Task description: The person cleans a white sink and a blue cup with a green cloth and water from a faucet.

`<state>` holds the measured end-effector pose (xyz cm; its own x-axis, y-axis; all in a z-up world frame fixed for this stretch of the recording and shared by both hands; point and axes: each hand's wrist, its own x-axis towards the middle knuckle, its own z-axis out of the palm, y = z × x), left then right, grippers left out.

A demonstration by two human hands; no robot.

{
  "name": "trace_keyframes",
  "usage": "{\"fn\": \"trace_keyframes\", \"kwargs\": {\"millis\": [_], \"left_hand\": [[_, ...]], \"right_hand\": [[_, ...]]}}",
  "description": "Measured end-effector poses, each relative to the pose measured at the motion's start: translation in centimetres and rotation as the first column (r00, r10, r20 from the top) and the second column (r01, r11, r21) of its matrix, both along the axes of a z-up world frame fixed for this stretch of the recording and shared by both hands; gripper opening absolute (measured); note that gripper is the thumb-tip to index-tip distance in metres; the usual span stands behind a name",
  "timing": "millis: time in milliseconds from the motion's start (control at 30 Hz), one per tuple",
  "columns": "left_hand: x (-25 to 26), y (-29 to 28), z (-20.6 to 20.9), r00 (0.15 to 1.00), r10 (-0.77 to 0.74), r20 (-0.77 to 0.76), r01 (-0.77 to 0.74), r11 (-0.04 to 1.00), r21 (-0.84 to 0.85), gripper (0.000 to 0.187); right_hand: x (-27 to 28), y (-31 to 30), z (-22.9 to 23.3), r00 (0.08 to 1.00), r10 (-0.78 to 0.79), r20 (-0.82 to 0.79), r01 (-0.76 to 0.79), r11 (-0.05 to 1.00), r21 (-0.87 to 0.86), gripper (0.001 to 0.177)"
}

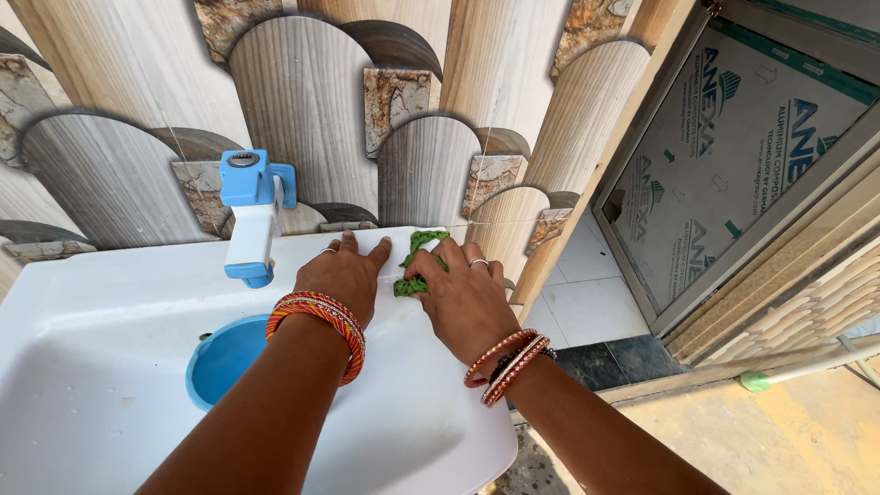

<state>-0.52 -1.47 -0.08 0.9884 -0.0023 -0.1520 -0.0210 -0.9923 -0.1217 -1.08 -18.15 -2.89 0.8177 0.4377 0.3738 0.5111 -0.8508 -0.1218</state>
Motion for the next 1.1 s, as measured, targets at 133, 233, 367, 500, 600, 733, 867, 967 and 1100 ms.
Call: {"fn": "trace_keyframes", "kwargs": {"millis": [133, 233, 367, 500, 600, 733, 867, 967, 1100], "left_hand": [[0.5, -0.5, -0.7, 0.999, -0.020, 0.047, 0.019, 1.000, 0.018, 0.075], [0.9, -0.3, -0.9, 0.999, -0.020, 0.038, 0.020, 1.000, 0.010, 0.074], [1.1, -0.5, -1.0, 0.999, -0.008, 0.050, 0.009, 1.000, -0.011, 0.074], [0.9, -0.4, -1.1, 1.000, 0.030, -0.004, -0.030, 0.999, -0.028, 0.083], [-0.7, -0.1, -1.1, 1.000, 0.006, -0.015, -0.007, 0.998, -0.068, 0.088], [-4.3, -1.4, -0.2, 0.999, -0.028, -0.043, 0.023, 0.992, -0.126, 0.073], [-10.6, -3.6, -2.0, 0.987, -0.136, 0.081, 0.158, 0.868, -0.470, 0.053], [-13.9, -1.9, -3.1, 0.958, -0.236, 0.161, 0.276, 0.615, -0.739, 0.051], [-17.9, 5.4, -3.6, 0.966, -0.232, 0.117, 0.235, 0.586, -0.775, 0.050]], "right_hand": [[2.6, -0.1, -0.2, 0.993, -0.084, -0.088, 0.094, 0.988, 0.122, 0.024], [6.9, 0.2, 0.0, 0.950, -0.194, -0.247, 0.252, 0.939, 0.234, 0.025], [8.0, 0.1, -1.6, 0.971, -0.168, -0.168, 0.202, 0.956, 0.213, 0.027], [3.9, -1.6, -2.5, 0.985, -0.104, -0.138, 0.131, 0.970, 0.205, 0.027], [-2.4, -3.8, -2.9, 0.965, -0.107, -0.238, 0.156, 0.967, 0.200, 0.026], [-9.0, -5.1, -2.5, 0.996, -0.049, -0.075, 0.063, 0.980, 0.189, 0.028], [-13.6, -4.6, -1.8, 0.983, -0.154, -0.096, 0.165, 0.979, 0.117, 0.027], [-17.0, -3.1, -1.3, 0.989, -0.137, 0.049, 0.132, 0.987, 0.096, 0.026], [-21.5, 1.7, -0.5, 0.976, -0.162, 0.143, 0.161, 0.987, 0.018, 0.023]]}}
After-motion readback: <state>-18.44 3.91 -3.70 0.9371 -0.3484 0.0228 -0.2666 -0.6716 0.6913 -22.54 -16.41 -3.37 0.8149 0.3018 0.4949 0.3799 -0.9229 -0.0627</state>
